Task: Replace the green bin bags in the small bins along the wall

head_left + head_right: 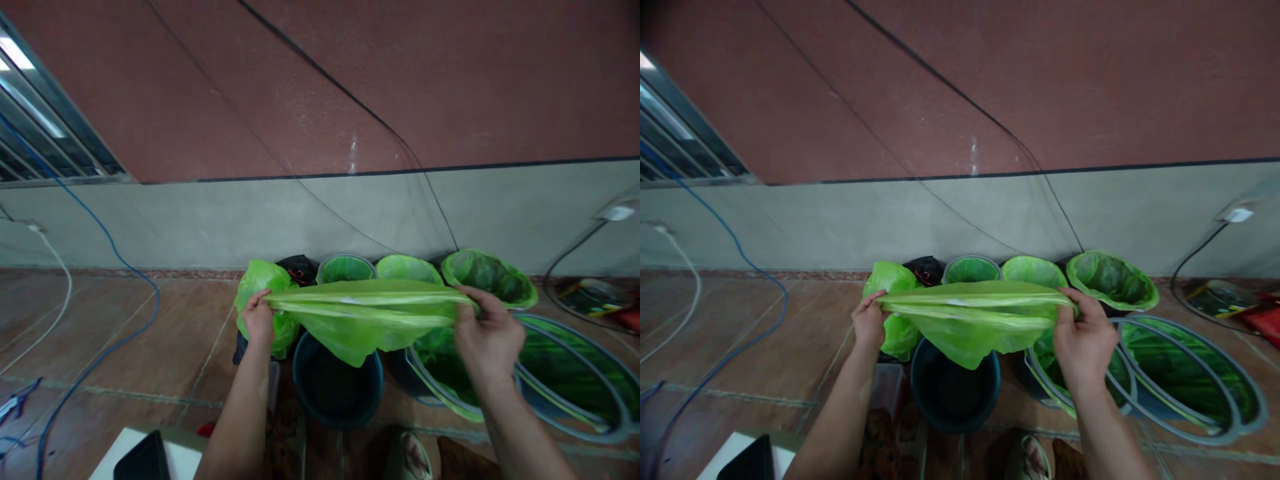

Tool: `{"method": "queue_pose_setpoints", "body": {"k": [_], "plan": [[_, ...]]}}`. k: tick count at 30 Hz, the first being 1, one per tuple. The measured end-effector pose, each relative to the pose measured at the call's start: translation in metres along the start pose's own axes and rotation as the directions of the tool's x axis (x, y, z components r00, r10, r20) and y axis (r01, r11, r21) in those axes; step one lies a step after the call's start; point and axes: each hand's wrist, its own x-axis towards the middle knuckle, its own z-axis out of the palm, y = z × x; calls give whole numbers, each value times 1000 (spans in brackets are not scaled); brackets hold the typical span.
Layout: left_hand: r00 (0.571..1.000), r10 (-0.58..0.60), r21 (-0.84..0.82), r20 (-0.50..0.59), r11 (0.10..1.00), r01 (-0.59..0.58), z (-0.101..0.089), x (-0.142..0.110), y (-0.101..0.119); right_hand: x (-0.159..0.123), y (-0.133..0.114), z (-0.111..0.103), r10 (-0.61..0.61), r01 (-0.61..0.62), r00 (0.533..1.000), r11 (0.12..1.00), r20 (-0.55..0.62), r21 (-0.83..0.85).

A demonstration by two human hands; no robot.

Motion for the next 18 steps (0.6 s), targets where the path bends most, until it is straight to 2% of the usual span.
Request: {"method": "queue_pose_setpoints", "body": {"k": [1, 3, 4, 5, 6, 7, 8, 9, 10, 11, 12, 13, 15, 16, 17, 18], "plan": [[1000, -17, -108, 25, 994, 20, 2, -2, 6, -3, -8, -4, -87, 85, 993, 996, -80, -23], [996, -20, -293, 86, 955, 44, 3, -3, 16, -11, -21, -9, -161, 171, 960, 985, -227, 25], [993, -26, -359, 117, 931, 66, 3, -2, 18, -16, -23, -10, -184, 200, 951, 979, -246, 39], [989, -42, -392, 141, 915, 95, 3, 0, 18, -22, -21, -9, -213, 221, 957, 975, -196, 20], [986, -71, -385, 151, 914, 125, 2, 3, 16, -28, -16, -7, -241, 239, 968, 971, -73, -30], [982, -109, -334, 152, 930, 155, 2, 5, 14, -34, -10, -3, -245, 259, 960, 961, 135, -101], [980, -143, -241, 140, 955, 174, 1, 6, 10, -39, -2, 2, -209, 296, 899, 937, 384, -183], [977, -162, -117, 139, 977, 178, 0, 5, 6, -45, 5, 8, -130, 338, 799, 905, 587, -259], [972, -160, 25, 171, 987, 158, 0, 3, 3, -49, 10, 14, -59, 373, 699, 881, 712, -292], [958, -144, 164, 250, 981, 104, 0, -1, 0, -53, 13, 21, -32, 377, 662, 878, 749, -296], [910, -135, 265, 391, 964, 29, 0, -8, 0, -56, 12, 28, -40, 357, 650, 898, 759, -259], [827, -138, 313, 546, 948, -49, 0, -17, 0, -60, 8, 34, -65, 310, 653, 932, 754, -189], [570, -178, 289, 802, 951, -109, 2, -40, 4, -68, -7, 45, -130, 166, 655, 986, 745, 26], [453, -199, 264, 869, 961, -84, 4, -53, 6, -73, -17, 50, -155, 82, 637, 988, 755, 134], [355, -223, 264, 908, 962, -71, 7, -65, 8, -79, -26, 55, -184, 9, 609, 974, 771, 226], [291, -243, 280, 925, 956, -91, 10, -75, 9, -85, -36, 59, -215, -37, 583, 956, 783, 290]]}}
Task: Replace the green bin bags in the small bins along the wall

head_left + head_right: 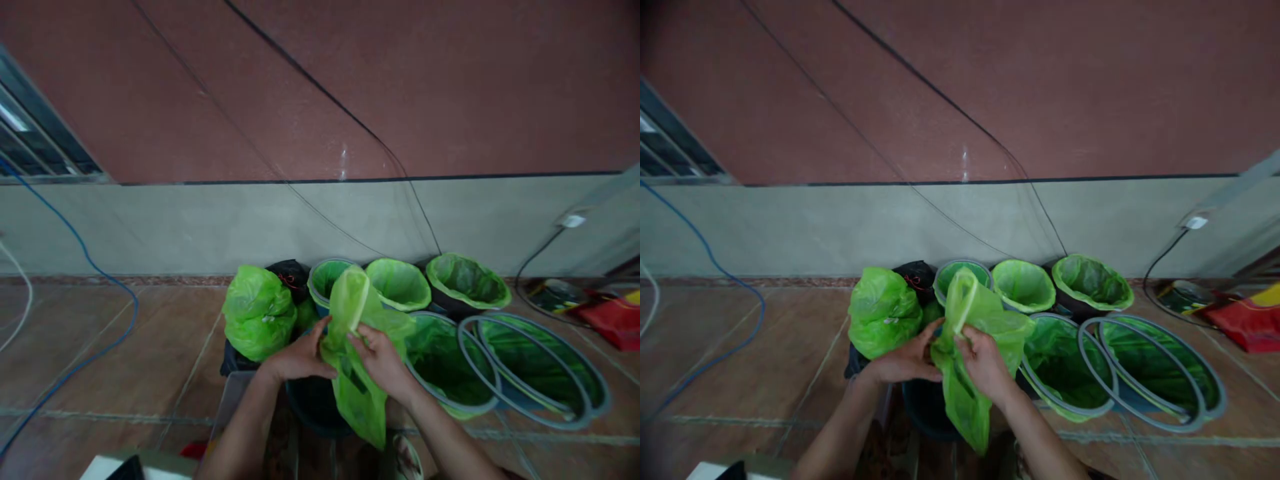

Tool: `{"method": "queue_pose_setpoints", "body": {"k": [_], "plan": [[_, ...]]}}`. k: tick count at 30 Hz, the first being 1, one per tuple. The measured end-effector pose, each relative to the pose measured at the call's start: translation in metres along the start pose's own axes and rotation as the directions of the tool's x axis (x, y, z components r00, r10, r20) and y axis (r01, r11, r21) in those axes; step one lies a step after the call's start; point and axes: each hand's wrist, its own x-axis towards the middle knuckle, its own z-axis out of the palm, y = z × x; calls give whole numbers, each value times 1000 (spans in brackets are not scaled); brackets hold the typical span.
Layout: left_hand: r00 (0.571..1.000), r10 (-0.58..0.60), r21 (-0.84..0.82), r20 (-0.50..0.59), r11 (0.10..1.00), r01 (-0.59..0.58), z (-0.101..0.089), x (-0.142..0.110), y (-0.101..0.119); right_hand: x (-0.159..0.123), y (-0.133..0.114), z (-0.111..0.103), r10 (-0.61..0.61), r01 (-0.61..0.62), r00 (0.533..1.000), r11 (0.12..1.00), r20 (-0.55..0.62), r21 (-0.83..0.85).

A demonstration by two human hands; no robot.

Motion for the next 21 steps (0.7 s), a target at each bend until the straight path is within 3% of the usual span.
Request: {"method": "queue_pose_setpoints", "body": {"k": [3, 7, 9, 11, 12, 14, 15, 17, 19, 21], "plan": [[999, 33, 83, 11, 996, -34, 19, 5, -1, 3, -21, 21, -96, 94, 992, 995, 87, 34], [987, 18, 65, -160, 998, -8, 8, 15, -9, 8, -36, 20, -169, 168, 963, 986, 212, 25], [966, -67, 133, -249, 986, 103, -6, 16, -12, 12, -31, 7, -160, 162, 983, 987, 93, -7], [927, -136, 320, -348, 913, 254, -21, 13, -14, 15, -17, -6, -94, 75, 981, 991, -168, -112], [904, -164, 431, -395, 835, 341, -28, 11, -16, 15, -8, -10, -42, -9, 960, 983, -275, -183], [869, -226, 628, -440, 614, 478, -38, 6, -19, 12, 13, -4, 110, -221, 946, 907, -306, -357], [857, -266, 697, -442, 500, 514, -40, 4, -21, 7, 23, 6, 231, -333, 937, 821, -263, -463], [843, -349, 776, -410, 353, 524, -38, 3, -26, -5, 43, 41, 491, -453, 862, 631, -127, -630], [850, -404, 821, -339, 314, 477, -27, 3, -32, -17, 60, 84, 638, -439, 770, 534, 4, -722], [864, -441, 848, -241, 338, 409, -10, 5, -38, -25, 74, 120, 716, -440, 693, 508, 79, -741]]}}
